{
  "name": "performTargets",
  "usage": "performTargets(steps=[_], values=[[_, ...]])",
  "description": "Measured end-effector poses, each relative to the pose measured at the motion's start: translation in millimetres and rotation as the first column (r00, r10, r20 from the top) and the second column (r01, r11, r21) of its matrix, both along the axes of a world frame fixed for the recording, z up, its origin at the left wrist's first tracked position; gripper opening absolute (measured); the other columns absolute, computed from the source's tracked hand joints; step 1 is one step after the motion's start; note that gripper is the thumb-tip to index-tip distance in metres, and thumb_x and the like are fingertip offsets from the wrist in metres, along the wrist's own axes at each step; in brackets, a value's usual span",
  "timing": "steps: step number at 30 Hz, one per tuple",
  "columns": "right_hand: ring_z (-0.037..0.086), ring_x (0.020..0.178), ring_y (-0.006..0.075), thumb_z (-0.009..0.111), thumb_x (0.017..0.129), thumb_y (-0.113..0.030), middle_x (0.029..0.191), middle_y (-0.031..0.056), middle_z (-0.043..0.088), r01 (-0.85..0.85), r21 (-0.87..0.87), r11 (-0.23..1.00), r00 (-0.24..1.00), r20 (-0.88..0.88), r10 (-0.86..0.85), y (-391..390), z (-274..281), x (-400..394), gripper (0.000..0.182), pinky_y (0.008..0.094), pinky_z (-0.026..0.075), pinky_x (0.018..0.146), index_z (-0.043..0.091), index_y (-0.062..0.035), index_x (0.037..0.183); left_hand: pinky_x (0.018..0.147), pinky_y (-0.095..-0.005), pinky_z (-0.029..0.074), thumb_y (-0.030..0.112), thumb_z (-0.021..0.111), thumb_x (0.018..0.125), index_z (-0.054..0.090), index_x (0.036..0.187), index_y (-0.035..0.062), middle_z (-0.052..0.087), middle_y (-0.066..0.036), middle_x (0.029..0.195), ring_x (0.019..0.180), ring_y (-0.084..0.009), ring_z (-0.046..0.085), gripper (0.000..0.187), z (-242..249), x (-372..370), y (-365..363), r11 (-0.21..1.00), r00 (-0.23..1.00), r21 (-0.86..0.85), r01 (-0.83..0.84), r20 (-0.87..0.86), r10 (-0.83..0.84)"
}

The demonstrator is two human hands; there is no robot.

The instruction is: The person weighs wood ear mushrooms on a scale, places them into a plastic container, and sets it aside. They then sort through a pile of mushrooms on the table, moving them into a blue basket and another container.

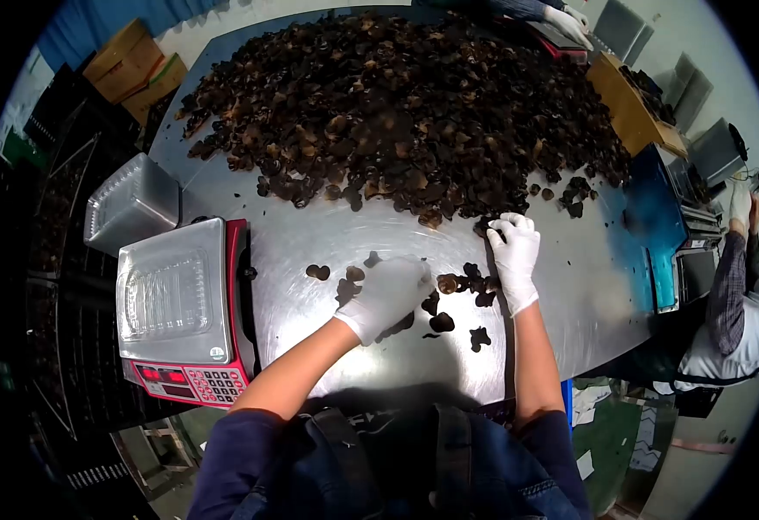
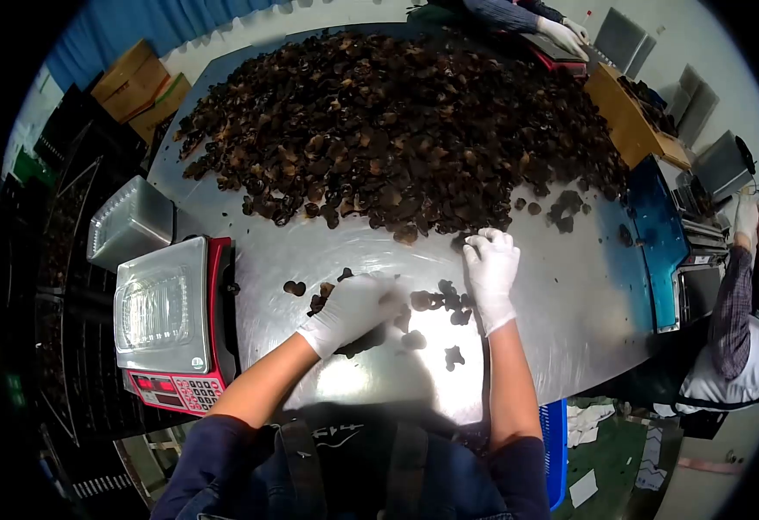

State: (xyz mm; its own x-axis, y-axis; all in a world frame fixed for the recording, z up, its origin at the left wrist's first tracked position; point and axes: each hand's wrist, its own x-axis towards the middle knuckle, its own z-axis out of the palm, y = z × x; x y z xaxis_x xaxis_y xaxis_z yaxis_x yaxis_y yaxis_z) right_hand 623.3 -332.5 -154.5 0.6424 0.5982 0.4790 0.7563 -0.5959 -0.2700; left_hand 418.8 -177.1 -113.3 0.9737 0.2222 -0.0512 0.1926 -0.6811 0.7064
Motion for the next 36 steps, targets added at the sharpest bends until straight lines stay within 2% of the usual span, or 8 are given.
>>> performTargets(steps=[10,13,15,16,19,22,29,36], values=[[0.065,0.095,0.0263,0.071,0.079,-0.002,0.096,0.0111,0.069,0.121,0.270,0.955,0.839,-0.542,0.047,-99.0,14.9,-76.2,0.018,0.0341,0.048,0.088,0.070,-0.0007,0.097,0.069,-0.0418,0.053,0.021,0.060,0.086,0.062,0.088,0.0026,0.064,-0.015,0.073,0.074,-0.0308,0.066,0.019,-47.9,45.9,-26.4,0.966,0.990,0.258,0.006,0.135,-0.042],[0.066,0.098,0.0219,0.070,0.082,0.000,0.103,0.0111,0.069,0.222,0.294,0.930,0.752,-0.659,0.029,-120.7,19.0,-84.9,0.030,0.0310,0.049,0.090,0.068,-0.0026,0.112,0.058,-0.0399,0.053,0.016,0.057,0.091,0.063,0.085,0.0024,0.061,-0.010,0.068,0.056,-0.0241,0.063,0.015,-22.6,36.1,-22.2,0.961,0.984,-0.237,-0.142,0.071,0.163],[0.066,0.099,0.0206,0.069,0.083,0.001,0.102,0.0109,0.068,0.211,0.245,0.946,0.772,-0.636,-0.008,-136.6,15.1,-79.7,0.031,0.0297,0.049,0.090,0.068,-0.0026,0.114,0.060,-0.0387,0.053,0.011,0.059,0.087,0.065,0.088,0.0040,0.063,-0.007,0.075,0.066,-0.0215,0.066,0.009,10.9,23.1,-39.5,0.992,0.995,-0.093,-0.090,-0.060,0.085],[0.065,0.099,0.0200,0.068,0.084,0.002,0.102,0.0107,0.067,0.211,0.215,0.954,0.772,-0.635,-0.027,-141.3,13.1,-76.7,0.031,0.0292,0.049,0.090,0.068,-0.0025,0.114,0.068,-0.0342,0.053,0.008,0.060,0.082,0.068,0.090,0.0068,0.066,-0.007,0.088,0.083,-0.0193,0.066,0.012,-37.0,9.0,-55.4,0.969,0.918,-0.150,0.196,0.376,-0.128],[0.061,0.087,0.0149,0.067,0.084,0.005,0.096,0.0067,0.064,0.206,0.250,0.946,0.781,-0.624,-0.005,-138.3,12.8,-70.1,0.030,0.0264,0.049,0.081,0.068,-0.0019,0.114,0.074,-0.0286,0.052,0.012,0.058,0.084,0.064,0.106,0.0065,0.064,-0.004,0.095,0.090,-0.0183,0.064,0.023,-21.9,-28.8,-140.4,0.734,0.731,0.309,0.604,0.152,-0.665],[0.058,0.078,0.0123,0.070,0.082,0.004,0.092,0.0049,0.061,0.085,0.152,0.985,0.895,-0.447,-0.008,-135.4,16.9,-79.0,0.033,0.0253,0.049,0.074,0.067,-0.0019,0.114,0.068,-0.0375,0.055,0.017,0.060,0.081,0.068,0.094,0.0117,0.066,-0.007,0.092,0.076,-0.0249,0.066,0.017,-4.6,-46.4,-140.5,0.645,0.740,0.408,0.646,-0.128,-0.661],[0.062,0.107,0.0288,0.088,0.063,-0.023,0.122,0.0119,0.059,-0.090,0.014,0.996,0.873,-0.481,0.086,-113.6,22.4,-113.4,0.072,0.0352,0.051,0.091,0.060,-0.0098,0.127,0.063,-0.0340,0.056,0.004,0.062,0.074,0.063,0.087,0.0020,0.060,-0.013,0.094,0.082,-0.0250,0.064,0.013,-46.7,-58.0,-82.3,0.883,0.982,0.465,-0.067,0.187,-0.023],[0.065,0.084,0.0252,0.080,0.067,-0.014,0.112,0.0103,0.058,-0.100,-0.105,0.989,0.908,-0.417,0.048,-89.0,22.1,-112.4,0.054,0.0323,0.055,0.075,0.062,-0.0102,0.118,0.075,-0.0373,0.055,0.006,0.062,0.080,0.064,0.093,0.0032,0.063,-0.013,0.091,0.084,-0.0303,0.065,0.014,-38.7,-57.7,-88.0,0.968,0.972,0.141,0.209,0.075,-0.221]])
